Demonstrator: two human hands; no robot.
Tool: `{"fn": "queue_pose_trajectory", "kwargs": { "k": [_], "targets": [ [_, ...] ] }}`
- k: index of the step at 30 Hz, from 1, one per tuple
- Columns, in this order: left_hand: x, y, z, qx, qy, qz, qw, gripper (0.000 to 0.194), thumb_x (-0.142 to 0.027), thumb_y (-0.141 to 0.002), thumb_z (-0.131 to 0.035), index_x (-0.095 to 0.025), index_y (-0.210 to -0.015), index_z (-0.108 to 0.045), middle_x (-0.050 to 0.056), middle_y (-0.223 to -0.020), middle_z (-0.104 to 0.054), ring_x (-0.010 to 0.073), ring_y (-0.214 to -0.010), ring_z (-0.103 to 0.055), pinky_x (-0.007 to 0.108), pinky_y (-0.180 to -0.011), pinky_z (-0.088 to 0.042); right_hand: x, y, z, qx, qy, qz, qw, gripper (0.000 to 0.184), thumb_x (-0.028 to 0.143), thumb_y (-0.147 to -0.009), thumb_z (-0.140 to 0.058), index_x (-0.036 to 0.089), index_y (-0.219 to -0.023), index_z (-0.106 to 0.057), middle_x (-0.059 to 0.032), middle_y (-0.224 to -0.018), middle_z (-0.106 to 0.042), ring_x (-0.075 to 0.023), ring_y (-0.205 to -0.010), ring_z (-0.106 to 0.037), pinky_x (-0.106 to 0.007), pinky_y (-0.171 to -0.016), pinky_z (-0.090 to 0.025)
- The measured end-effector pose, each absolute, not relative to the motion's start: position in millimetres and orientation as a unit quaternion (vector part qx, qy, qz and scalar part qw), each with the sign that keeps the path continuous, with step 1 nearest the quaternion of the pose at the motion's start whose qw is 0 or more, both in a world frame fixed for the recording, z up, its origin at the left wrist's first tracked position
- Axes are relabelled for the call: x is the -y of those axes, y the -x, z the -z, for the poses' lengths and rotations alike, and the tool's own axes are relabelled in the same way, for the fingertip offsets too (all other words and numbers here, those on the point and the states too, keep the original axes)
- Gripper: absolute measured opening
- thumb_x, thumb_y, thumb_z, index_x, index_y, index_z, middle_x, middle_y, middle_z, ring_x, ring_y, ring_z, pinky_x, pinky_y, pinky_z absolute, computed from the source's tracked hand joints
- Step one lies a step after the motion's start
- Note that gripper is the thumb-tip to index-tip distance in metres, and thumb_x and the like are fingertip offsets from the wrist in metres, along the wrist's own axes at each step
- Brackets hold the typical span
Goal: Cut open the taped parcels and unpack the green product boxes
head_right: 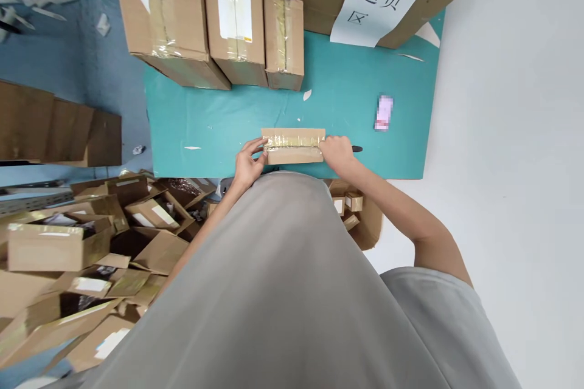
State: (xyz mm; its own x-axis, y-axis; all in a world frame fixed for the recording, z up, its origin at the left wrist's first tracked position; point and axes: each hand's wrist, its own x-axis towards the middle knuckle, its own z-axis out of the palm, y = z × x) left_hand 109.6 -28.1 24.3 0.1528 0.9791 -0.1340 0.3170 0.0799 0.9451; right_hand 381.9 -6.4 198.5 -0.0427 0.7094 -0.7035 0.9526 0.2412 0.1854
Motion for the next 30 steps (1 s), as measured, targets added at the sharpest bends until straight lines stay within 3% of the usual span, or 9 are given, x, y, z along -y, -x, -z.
{"fn": "queue_pose_trajectory", "kwargs": {
  "k": [5, 9, 11, 14, 16, 18, 23, 30],
  "targets": [
    [25.5, -111.7, -27.1, -0.554, -0.578, -0.344, 0.491, 0.045, -0.033, -0.095, -0.068, -0.022, -0.136, -0.081, 0.013, -0.145, -0.074, 0.0299, -0.136, -0.072, 0.048, -0.119, -0.062, 19.2, -408.5, -205.4, -0.683, -0.621, 0.178, 0.342, 0.047, 0.002, -0.107, -0.047, 0.017, -0.135, -0.082, -0.0223, -0.127, -0.080, -0.0312, -0.113, -0.079, -0.036, -0.086, -0.047],
    [25.3, -102.4, -24.8, -0.556, -0.566, -0.353, 0.495, 0.044, -0.035, -0.095, -0.070, -0.022, -0.136, -0.081, 0.014, -0.145, -0.074, 0.0310, -0.137, -0.071, 0.050, -0.121, -0.060, 29.7, -444.4, -200.5, -0.685, -0.641, 0.224, 0.263, 0.044, 0.011, -0.108, -0.055, 0.025, -0.139, -0.082, -0.0178, -0.128, -0.082, -0.0318, -0.110, -0.079, -0.037, -0.087, -0.049],
    [25.4, -94.1, -21.6, -0.564, -0.558, -0.365, 0.487, 0.044, -0.036, -0.096, -0.070, -0.021, -0.136, -0.081, 0.015, -0.144, -0.072, 0.0317, -0.136, -0.071, 0.051, -0.122, -0.059, 37.6, -466.0, -188.3, -0.673, -0.662, 0.287, 0.161, 0.033, 0.021, -0.109, -0.062, 0.026, -0.132, -0.085, -0.0120, -0.117, -0.086, -0.0297, -0.102, -0.079, -0.035, -0.085, -0.051],
    [24.9, -81.7, -15.2, -0.586, -0.530, -0.374, 0.485, 0.046, -0.041, -0.096, -0.072, -0.020, -0.136, -0.081, 0.015, -0.140, -0.071, 0.0298, -0.127, -0.075, 0.050, -0.121, -0.059, 51.0, -479.8, -153.1, -0.572, -0.706, 0.411, -0.077, 0.029, 0.039, -0.108, -0.065, 0.019, -0.115, -0.085, -0.0071, -0.096, -0.085, -0.0236, -0.085, -0.077, -0.031, -0.080, -0.055],
    [23.8, -75.6, -10.7, -0.599, -0.508, -0.374, 0.493, 0.048, -0.045, -0.095, -0.074, -0.021, -0.136, -0.080, 0.014, -0.138, -0.070, 0.0282, -0.121, -0.076, 0.048, -0.120, -0.060, 58.8, -470.4, -123.6, -0.445, -0.730, 0.472, -0.215, 0.033, 0.047, -0.106, -0.068, 0.017, -0.107, -0.082, -0.0082, -0.097, -0.085, -0.0198, -0.077, -0.075, -0.029, -0.075, -0.058],
    [22.2, -71.4, -6.4, -0.606, -0.484, -0.374, 0.508, 0.050, -0.048, -0.093, -0.077, -0.021, -0.134, -0.081, 0.014, -0.139, -0.071, 0.0280, -0.119, -0.077, 0.047, -0.116, -0.062, 63.9, -451.0, -97.6, -0.334, -0.738, 0.514, -0.282, 0.033, 0.051, -0.099, -0.077, 0.018, -0.099, -0.079, -0.0090, -0.101, -0.085, -0.0164, -0.072, -0.073, -0.027, -0.069, -0.059],
    [16.6, -61.6, 1.1, -0.636, -0.399, -0.387, 0.536, 0.053, -0.043, -0.081, -0.082, -0.020, -0.128, -0.081, 0.013, -0.128, -0.075, 0.0250, -0.102, -0.076, 0.039, -0.091, -0.065, 60.9, -409.7, -70.1, -0.216, -0.709, 0.583, -0.334, 0.033, 0.045, -0.084, -0.095, 0.018, -0.094, -0.077, -0.0043, -0.093, -0.082, -0.0112, -0.067, -0.069, -0.021, -0.060, -0.055],
    [3.9, -53.3, 7.2, -0.663, -0.278, -0.397, 0.571, 0.054, -0.027, -0.062, -0.073, -0.021, -0.116, -0.079, 0.005, -0.107, -0.072, 0.0163, -0.082, -0.066, 0.026, -0.067, -0.054, 38.5, -386.8, -82.7, -0.206, -0.699, 0.593, -0.343, 0.039, 0.039, -0.076, -0.102, 0.020, -0.087, -0.070, 0.0057, -0.070, -0.066, -0.0115, -0.059, -0.069, -0.021, -0.054, -0.054]
  ]
}}
